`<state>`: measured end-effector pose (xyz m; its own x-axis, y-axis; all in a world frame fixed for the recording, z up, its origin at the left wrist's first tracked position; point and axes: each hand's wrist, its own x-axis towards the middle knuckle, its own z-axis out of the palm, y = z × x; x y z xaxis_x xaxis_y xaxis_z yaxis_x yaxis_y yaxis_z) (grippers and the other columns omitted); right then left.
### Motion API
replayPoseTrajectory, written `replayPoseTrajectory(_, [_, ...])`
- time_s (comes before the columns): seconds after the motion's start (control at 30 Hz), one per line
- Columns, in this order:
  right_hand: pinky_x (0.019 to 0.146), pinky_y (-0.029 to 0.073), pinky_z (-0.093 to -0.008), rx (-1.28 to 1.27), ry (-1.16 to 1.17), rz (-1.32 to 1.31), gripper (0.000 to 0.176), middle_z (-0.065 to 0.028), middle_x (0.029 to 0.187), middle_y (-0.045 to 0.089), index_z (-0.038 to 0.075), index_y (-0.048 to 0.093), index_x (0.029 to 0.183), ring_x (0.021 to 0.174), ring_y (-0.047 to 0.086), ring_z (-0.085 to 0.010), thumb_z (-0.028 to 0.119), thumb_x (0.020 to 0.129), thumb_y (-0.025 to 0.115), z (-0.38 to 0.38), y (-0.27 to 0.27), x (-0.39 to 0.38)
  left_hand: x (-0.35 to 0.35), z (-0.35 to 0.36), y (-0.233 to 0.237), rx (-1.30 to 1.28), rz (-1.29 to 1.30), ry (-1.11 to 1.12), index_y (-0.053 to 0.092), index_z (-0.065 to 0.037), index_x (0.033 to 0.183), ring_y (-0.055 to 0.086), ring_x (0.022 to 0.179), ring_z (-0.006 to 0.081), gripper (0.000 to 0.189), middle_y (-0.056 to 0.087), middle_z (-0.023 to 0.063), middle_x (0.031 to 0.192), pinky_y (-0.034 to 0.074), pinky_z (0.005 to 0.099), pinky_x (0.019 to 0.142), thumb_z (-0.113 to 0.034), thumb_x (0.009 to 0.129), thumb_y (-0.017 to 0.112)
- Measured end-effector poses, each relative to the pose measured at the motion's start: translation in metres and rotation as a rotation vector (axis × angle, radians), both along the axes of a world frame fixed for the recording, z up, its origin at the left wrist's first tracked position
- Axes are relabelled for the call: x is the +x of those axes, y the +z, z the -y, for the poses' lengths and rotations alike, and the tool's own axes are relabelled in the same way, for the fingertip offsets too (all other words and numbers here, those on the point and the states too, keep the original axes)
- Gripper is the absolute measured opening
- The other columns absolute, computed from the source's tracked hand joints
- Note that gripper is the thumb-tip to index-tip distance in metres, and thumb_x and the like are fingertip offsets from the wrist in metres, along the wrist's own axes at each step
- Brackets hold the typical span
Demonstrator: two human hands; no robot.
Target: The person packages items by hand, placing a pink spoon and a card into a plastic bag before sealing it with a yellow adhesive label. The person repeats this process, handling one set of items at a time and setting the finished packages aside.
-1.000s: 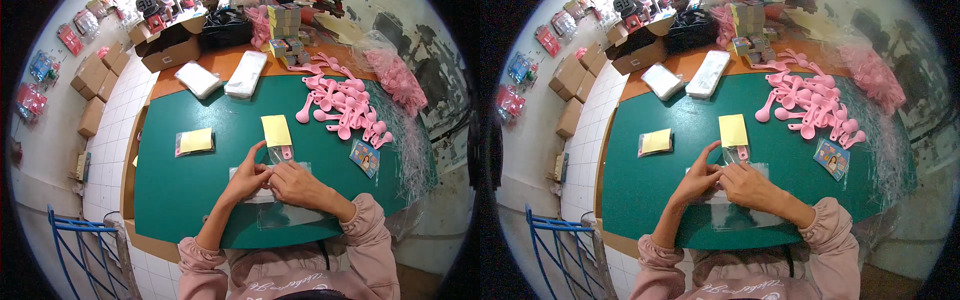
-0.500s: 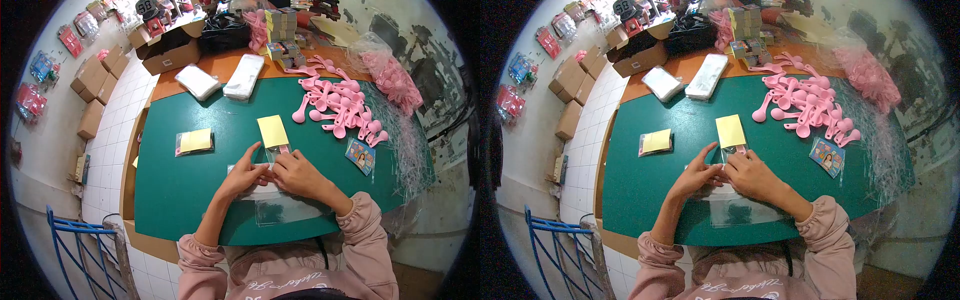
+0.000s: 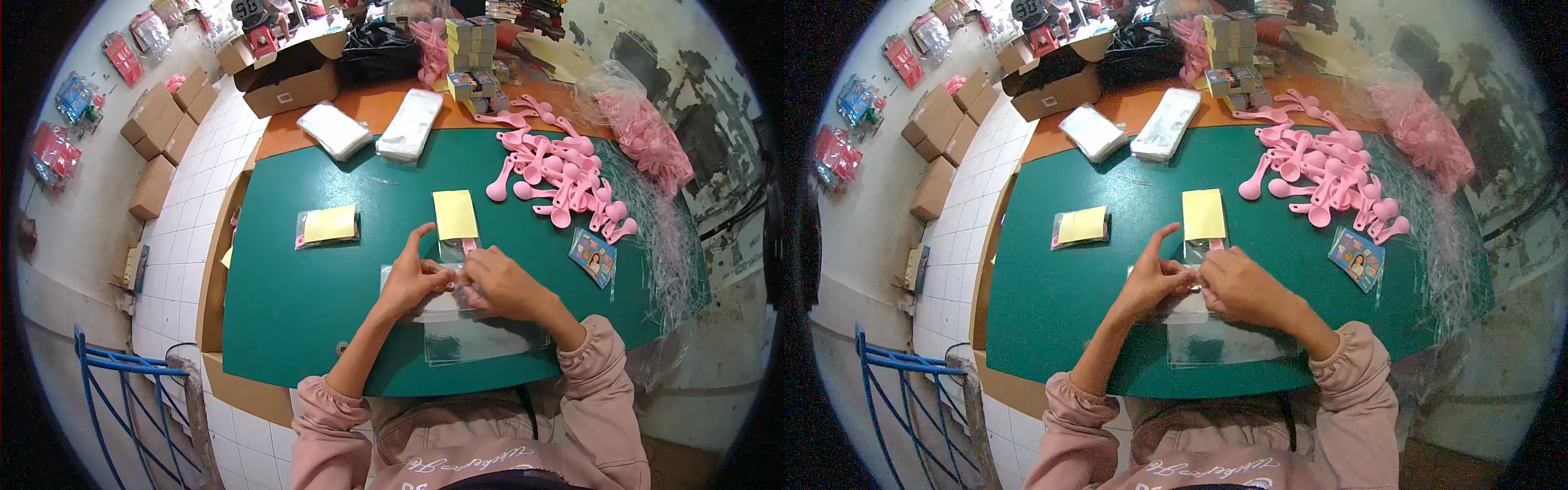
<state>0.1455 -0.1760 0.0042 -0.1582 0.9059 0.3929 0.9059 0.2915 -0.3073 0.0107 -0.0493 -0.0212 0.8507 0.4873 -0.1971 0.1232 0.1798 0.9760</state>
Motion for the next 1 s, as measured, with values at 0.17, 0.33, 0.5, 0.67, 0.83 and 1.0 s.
replayPoseTrajectory(0.17, [0.066,0.04,-0.0262,-0.122,-0.059,-0.618,0.012,-0.0032,0.078,0.048,0.004,0.051,0.083,0.07,0.048,-0.0147,0.012,0.076,0.058,0.037,0.025,0.071,-0.001,-0.003,0.001,-0.01,-0.04,-0.038,0.021,-0.005,0.133,0.059,0.066,0.0132,0.068,0.062,0.0116,0.074,0.049,0.0243,0.058,-0.001,0.077,0.06])
replayPoseTrajectory(0.33, [0.056,0.046,-0.0319,-0.167,-0.883,0.053,0.009,-0.0105,0.072,0.059,-0.001,0.055,0.078,0.061,0.057,-0.0217,0.005,0.073,0.057,0.105,0.016,0.288,0.001,-0.002,0.0,0.043,-0.057,-0.086,0.023,-0.006,0.133,0.058,0.068,0.0123,0.065,0.061,0.0116,0.075,0.048,0.0233,0.059,-0.003,0.079,0.06])
replayPoseTrajectory(0.5, [0.086,0.039,-0.0364,0.1,-0.715,0.112,0.044,-0.018,0.105,0.052,0.001,0.05,0.107,0.099,0.051,-0.0308,-0.004,0.064,0.056,0.081,0.021,0.204,0.0,0.002,0.01,0.044,-0.075,-0.072,0.026,-0.006,0.131,0.057,0.066,0.0106,0.06,0.058,0.0079,0.073,0.048,0.0234,0.058,-0.005,0.081,0.059])
replayPoseTrajectory(0.67, [0.081,0.04,-0.0385,-0.121,-0.207,-0.049,0.043,-0.0147,0.101,0.043,0.006,0.047,0.106,0.098,0.045,-0.032,0.009,0.067,0.063,0.007,0.012,0.031,0.0,0.005,0.018,-0.079,-0.003,-0.058,0.036,-0.007,0.125,0.056,0.07,0.01,0.049,0.055,0.0048,0.078,0.048,0.0224,0.059,-0.007,0.082,0.059])
replayPoseTrajectory(0.83, [0.073,0.043,-0.0362,0.096,-0.268,-0.117,0.024,-0.0123,0.093,0.046,0.006,0.051,0.092,0.086,0.051,-0.0301,0.003,0.07,0.061,-0.005,-0.021,0.023,-0.006,-0.004,0.01,-0.364,0.14,-0.018,0.045,-0.008,0.108,0.056,0.067,0.0088,0.023,0.056,0.0028,0.08,0.048,0.0226,0.06,-0.01,0.087,0.053])
replayPoseTrajectory(1.0, [0.067,0.045,-0.0354,0.077,-0.227,-0.47,0.018,-0.0117,0.087,0.047,0.003,0.052,0.087,0.08,0.053,-0.0289,-0.003,0.072,0.058,0.002,-0.016,0.031,-0.007,-0.007,0.021,-0.407,0.043,-0.053,0.043,-0.007,0.108,0.058,0.069,0.0134,0.024,0.057,0.0054,0.077,0.048,0.0253,0.06,-0.006,0.085,0.052])
